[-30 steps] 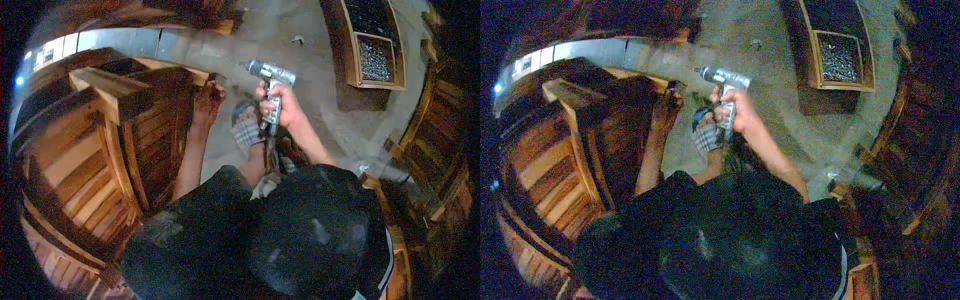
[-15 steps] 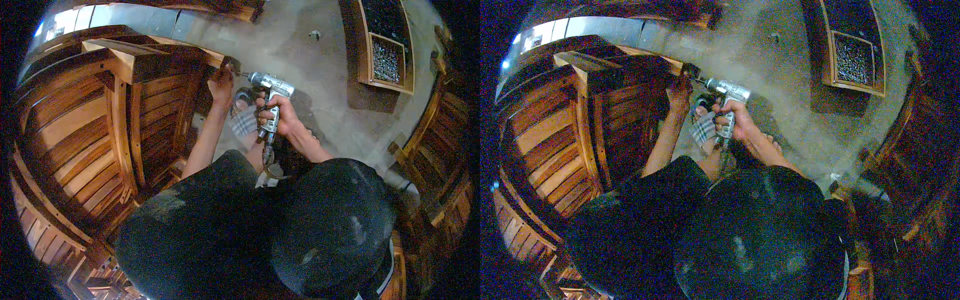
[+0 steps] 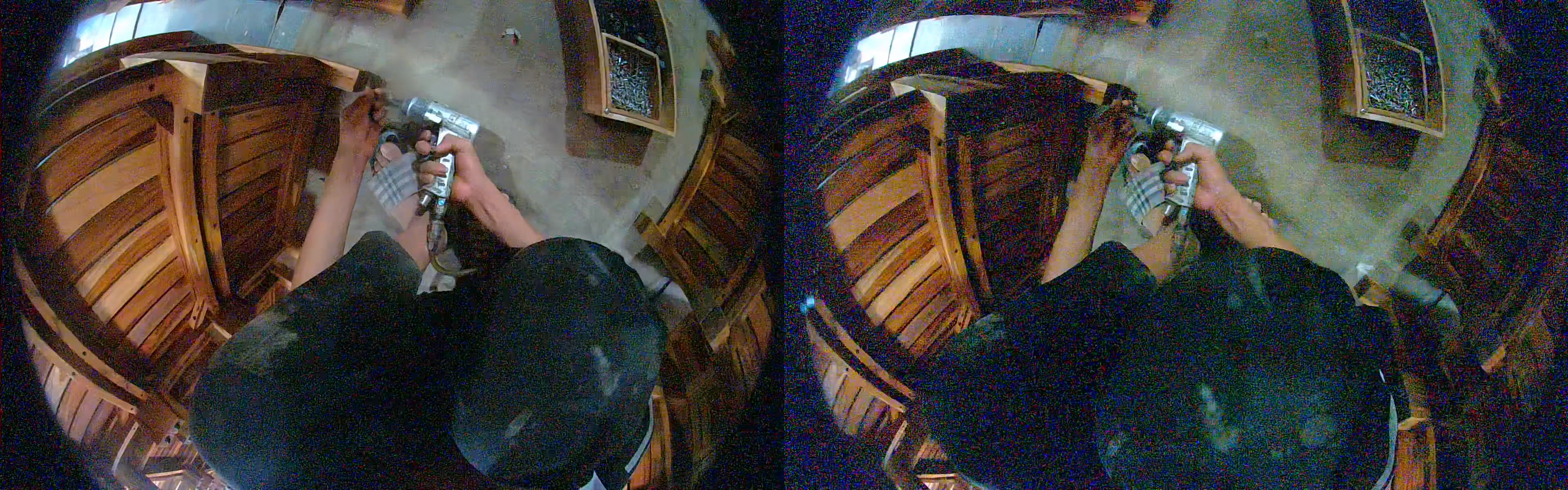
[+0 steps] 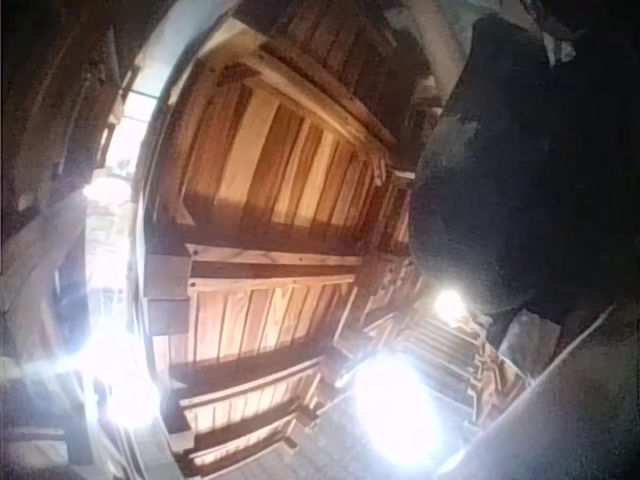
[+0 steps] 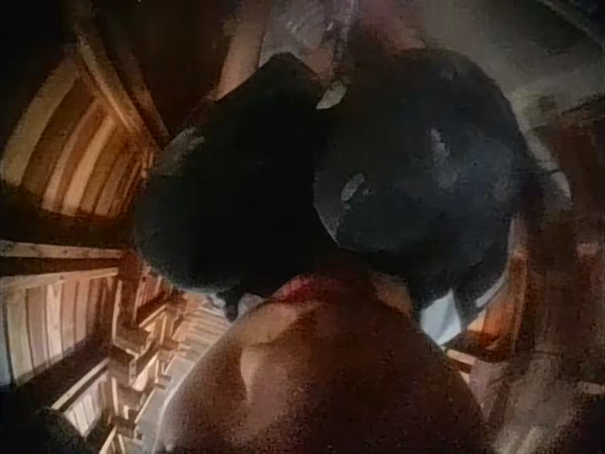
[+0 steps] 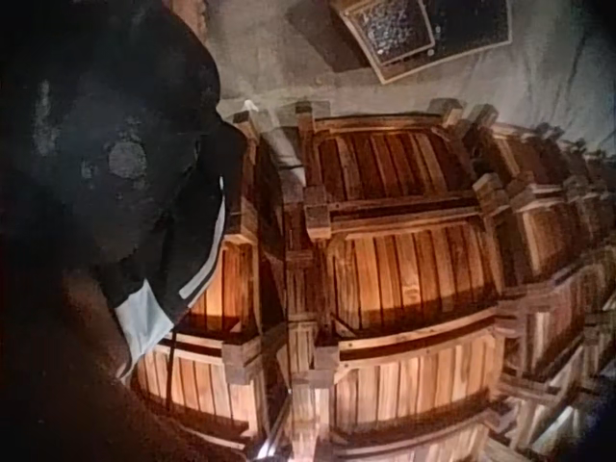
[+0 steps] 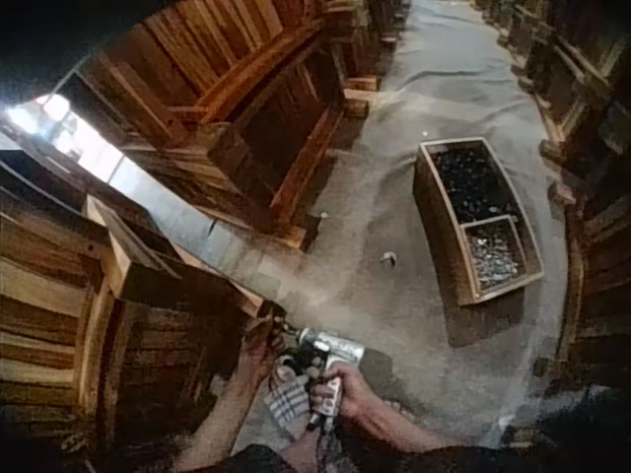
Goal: Attaching plastic floor protectors to wooden furniture frames using a power drill.
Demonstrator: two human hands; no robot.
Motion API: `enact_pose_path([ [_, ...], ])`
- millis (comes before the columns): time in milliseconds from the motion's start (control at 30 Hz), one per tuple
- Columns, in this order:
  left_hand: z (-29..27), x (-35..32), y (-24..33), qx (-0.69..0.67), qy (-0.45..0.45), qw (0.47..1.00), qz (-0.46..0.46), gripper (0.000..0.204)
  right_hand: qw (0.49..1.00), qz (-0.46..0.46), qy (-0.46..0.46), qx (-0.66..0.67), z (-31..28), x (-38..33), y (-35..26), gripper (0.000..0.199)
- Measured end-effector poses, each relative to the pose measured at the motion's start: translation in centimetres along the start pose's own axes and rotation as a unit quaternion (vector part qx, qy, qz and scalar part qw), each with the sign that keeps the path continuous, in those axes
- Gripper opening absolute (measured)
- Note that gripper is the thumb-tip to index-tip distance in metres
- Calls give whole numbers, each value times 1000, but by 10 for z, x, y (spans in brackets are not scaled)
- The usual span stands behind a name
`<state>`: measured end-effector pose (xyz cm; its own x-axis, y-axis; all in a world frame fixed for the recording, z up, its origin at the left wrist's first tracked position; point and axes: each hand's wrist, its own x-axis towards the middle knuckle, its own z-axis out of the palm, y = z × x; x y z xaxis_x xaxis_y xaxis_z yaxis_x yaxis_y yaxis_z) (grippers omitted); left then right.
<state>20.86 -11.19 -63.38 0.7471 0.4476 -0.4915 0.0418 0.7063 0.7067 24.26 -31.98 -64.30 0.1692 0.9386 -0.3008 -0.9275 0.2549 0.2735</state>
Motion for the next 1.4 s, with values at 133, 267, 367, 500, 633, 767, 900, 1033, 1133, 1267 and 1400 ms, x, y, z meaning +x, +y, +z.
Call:
enact_pose_path([
  [133, -4, -3, 1, -9, -18, 1000, -8, 12, 1000, -5, 17, -9, -2, -1, 6, 24],
  [267, -4, -11, 3, 28, 39, 997, -61, 11, 999, -27, 40, 0, -2, 1, 10, 26],
  [367, -3, -31, 1, 341, 7, 939, 43, 13, 999, -18, 38, 16, 0, -7, 4, 27],
  [500, -35, -22, 1, 74, 40, 994, -65, 15, 999, -10, 31, 13, 14, -8, 13, 28],
  [633, -36, -34, -1, 120, 97, 985, -75, 14, 998, -41, 45, -29, 16, -15, 13, 28],
  [767, -55, -25, -1, 111, 59, 990, -60, 15, 997, -45, 55, -25, 21, -17, 16, 26],
  [900, -55, -15, 4, 200, 12, 978, -57, 18, 998, -35, 47, -12, 19, -16, 17, 26],
  [1033, -42, -15, 3, 219, 32, 975, 2, 23, 1000, -22, 14, -1, 20, -16, 14, 25],
  [1133, -28, -14, 3, 230, 43, 972, 36, 26, 999, -28, 16, 7, 12, -17, 13, 25],
  [1267, -40, 4, 9, 100, 48, 991, -75, 28, 998, -20, 54, 4, 20, -11, 19, 25],
  [1400, -25, 12, 2, -61, 24, 988, -143, 28, 999, -18, 40, 17, 18, -16, 16, 25],
])
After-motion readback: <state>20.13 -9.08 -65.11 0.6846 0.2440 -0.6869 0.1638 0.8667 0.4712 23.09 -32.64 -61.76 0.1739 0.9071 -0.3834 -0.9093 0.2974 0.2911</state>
